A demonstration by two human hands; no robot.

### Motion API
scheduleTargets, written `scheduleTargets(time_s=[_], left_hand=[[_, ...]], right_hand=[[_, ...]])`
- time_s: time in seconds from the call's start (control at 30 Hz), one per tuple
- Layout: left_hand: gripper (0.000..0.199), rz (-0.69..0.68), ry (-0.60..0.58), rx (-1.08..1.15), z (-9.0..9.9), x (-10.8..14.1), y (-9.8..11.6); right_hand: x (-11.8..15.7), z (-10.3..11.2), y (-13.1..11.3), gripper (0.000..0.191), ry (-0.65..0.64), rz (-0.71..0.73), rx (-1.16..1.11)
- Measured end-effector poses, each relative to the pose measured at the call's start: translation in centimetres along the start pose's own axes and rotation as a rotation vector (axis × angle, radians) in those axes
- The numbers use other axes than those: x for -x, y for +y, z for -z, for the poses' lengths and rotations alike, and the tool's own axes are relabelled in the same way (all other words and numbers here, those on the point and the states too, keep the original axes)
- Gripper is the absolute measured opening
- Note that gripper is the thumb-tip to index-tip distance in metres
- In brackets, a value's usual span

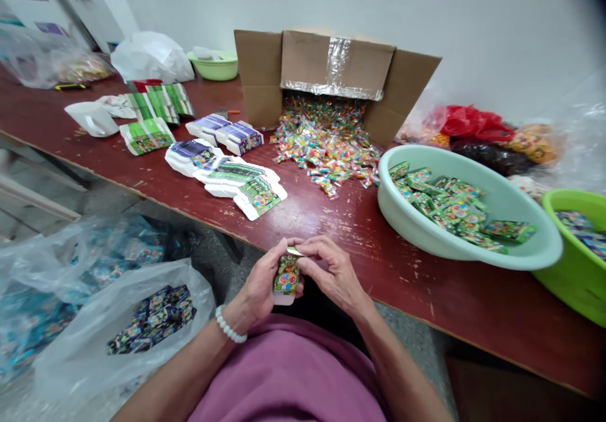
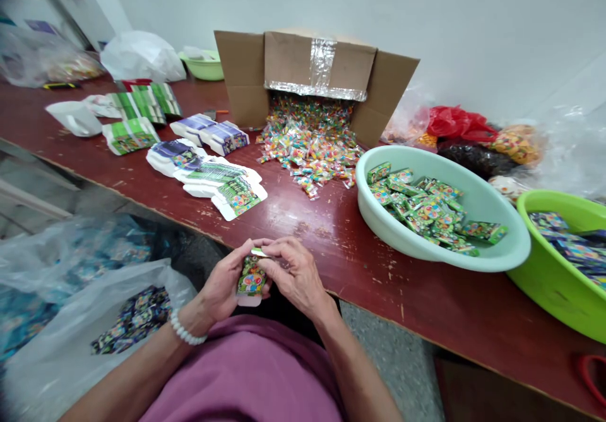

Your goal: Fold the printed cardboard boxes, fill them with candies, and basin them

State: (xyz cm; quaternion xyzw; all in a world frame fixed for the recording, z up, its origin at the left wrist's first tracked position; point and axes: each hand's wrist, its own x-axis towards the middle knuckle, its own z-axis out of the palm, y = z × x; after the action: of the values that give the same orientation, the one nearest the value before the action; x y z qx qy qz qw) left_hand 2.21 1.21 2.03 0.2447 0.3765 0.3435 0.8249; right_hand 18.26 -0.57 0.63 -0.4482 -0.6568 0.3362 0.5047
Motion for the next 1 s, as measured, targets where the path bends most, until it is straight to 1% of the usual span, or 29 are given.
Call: scheduleTargets(time_s=[0.13, 0.2, 0.33, 0.4, 0.5, 0.63, 0.7, 0.73, 0.8, 0.93, 1.0], left_hand=[[0.046, -0.091, 0.029, -0.076, 0.0, -0.4, -0.8], [0.051, -0.108, 0.037, -0.114, 0.1, -0.6, -1.1], [0.058, -0.117, 0.026, -0.17, 0.2, -0.5, -1.5], [0.059, -0.159, 0.031, -0.204, 0.2, -0.4, -1.6], [0.059, -0.216, 0.043, -0.226, 0.3, -0.3, -1.8], [0.064, -0.179, 0.015, -0.199, 0.4, -0.3, -2.0], [0.066, -0.19, 0.0, -0.19, 0.5, -0.3, -2.1], [0.066, -0.194, 0.001, -0.182, 0.5, -0.3, -2.2], [0.067, -0.184, 0.0, -0.161, 0.5, -0.3, -2.2], [0.068, -0.139, -0.041, -0.172, 0.4, -0.4, -2.1], [0.068, -0.154, -0.05, -0.22, 0.5, -0.4, -2.2]], right_hand=[[0.0, -0.4, 0.1, 0.009, 0.059, -0.133, -0.08], [-0.2, -0.5, 0.3, 0.011, 0.057, -0.184, -0.123], [-0.7, -0.6, 0.3, 0.018, 0.018, -0.322, -0.347], [-0.9, -0.7, 0.2, 0.021, 0.017, -0.367, -0.4], [-1.0, -0.7, 0.0, 0.022, 0.044, -0.374, -0.367], [-1.0, -1.0, -0.3, 0.025, 0.08, -0.414, -0.324], [-0.9, -1.1, -0.5, 0.027, 0.099, -0.445, -0.315], [-0.9, -1.1, -0.6, 0.028, 0.103, -0.446, -0.302], [-0.8, -0.9, -0.8, 0.025, 0.077, -0.39, -0.228], [-0.7, -0.1, -1.0, 0.016, -0.042, -0.171, -0.011], [-0.7, 0.0, -1.1, 0.015, -0.035, -0.158, 0.004]])
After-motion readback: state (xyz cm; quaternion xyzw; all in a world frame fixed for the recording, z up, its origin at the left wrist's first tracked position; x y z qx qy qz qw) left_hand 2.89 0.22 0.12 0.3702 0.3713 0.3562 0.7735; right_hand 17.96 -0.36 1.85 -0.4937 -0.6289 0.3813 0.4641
